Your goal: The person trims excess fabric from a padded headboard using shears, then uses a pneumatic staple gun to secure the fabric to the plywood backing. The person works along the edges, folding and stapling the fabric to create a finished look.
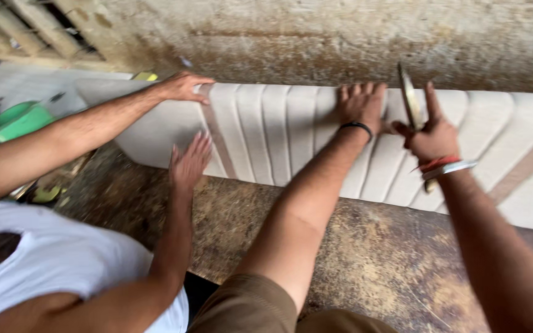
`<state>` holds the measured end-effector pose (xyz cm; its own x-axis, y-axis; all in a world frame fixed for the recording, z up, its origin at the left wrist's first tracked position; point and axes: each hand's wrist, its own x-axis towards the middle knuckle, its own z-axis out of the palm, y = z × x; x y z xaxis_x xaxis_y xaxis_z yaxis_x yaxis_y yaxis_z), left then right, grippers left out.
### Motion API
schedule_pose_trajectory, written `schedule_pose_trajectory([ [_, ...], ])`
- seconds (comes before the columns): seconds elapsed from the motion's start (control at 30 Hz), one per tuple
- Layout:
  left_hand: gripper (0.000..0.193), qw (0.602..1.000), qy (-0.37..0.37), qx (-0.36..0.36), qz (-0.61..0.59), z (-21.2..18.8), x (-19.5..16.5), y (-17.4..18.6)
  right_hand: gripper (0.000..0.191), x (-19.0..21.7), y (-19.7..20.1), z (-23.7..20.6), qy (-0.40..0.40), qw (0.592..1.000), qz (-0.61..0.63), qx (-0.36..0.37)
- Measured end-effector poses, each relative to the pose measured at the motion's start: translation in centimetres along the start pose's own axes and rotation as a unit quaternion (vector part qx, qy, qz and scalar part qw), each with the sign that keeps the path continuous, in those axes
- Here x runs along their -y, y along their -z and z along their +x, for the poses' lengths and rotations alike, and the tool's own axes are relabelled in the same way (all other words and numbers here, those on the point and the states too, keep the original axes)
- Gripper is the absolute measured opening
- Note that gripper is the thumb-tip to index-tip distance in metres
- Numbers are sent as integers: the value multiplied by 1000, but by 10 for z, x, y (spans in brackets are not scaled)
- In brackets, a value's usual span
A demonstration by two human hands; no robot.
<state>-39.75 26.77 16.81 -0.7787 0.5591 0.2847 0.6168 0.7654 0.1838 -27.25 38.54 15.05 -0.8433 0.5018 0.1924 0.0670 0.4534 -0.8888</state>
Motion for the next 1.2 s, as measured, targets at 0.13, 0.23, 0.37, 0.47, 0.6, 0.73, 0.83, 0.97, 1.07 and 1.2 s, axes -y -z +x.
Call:
schedule_pose_trajectory([
  [0.13, 113, 1000, 9, 10, -17, -10, -3, 12, 96, 21, 1, 44, -88, 993, -57, 60],
  [0.23, 103, 999, 9, 28, -24, -11, -2, 17, 76, 25, 0, 60, -96, 981, -118, 121],
  [0.37, 87, 1000, 0, 13, -19, -10, -4, 19, 70, 25, -6, 58, -133, 973, -165, 92],
  [0.47, 94, 998, 7, 51, -40, -11, -4, 21, 68, 30, -6, 53, -131, 975, -155, 90],
  [0.6, 96, 998, 8, 32, -45, -12, -4, 21, 71, 37, -6, 48, -135, 977, -144, 82],
  [0.73, 98, 999, 8, 34, -41, -13, -5, 21, 75, 36, -7, 46, -133, 978, -139, 75],
  [0.83, 99, 998, 9, 32, -44, -14, -5, 22, 74, 33, -7, 45, -117, 982, -127, 75],
  [0.97, 97, 999, 6, 16, -45, -16, -4, 23, 71, 31, -8, 47, -116, 981, -139, 70],
  [1.07, 95, 999, 8, 7, -48, -15, -4, 21, 68, 30, -9, 49, -119, 980, -148, 64],
  [1.2, 90, 999, 6, -7, -48, -12, -3, 14, 67, 30, -10, 49, -122, 979, -152, 63],
])
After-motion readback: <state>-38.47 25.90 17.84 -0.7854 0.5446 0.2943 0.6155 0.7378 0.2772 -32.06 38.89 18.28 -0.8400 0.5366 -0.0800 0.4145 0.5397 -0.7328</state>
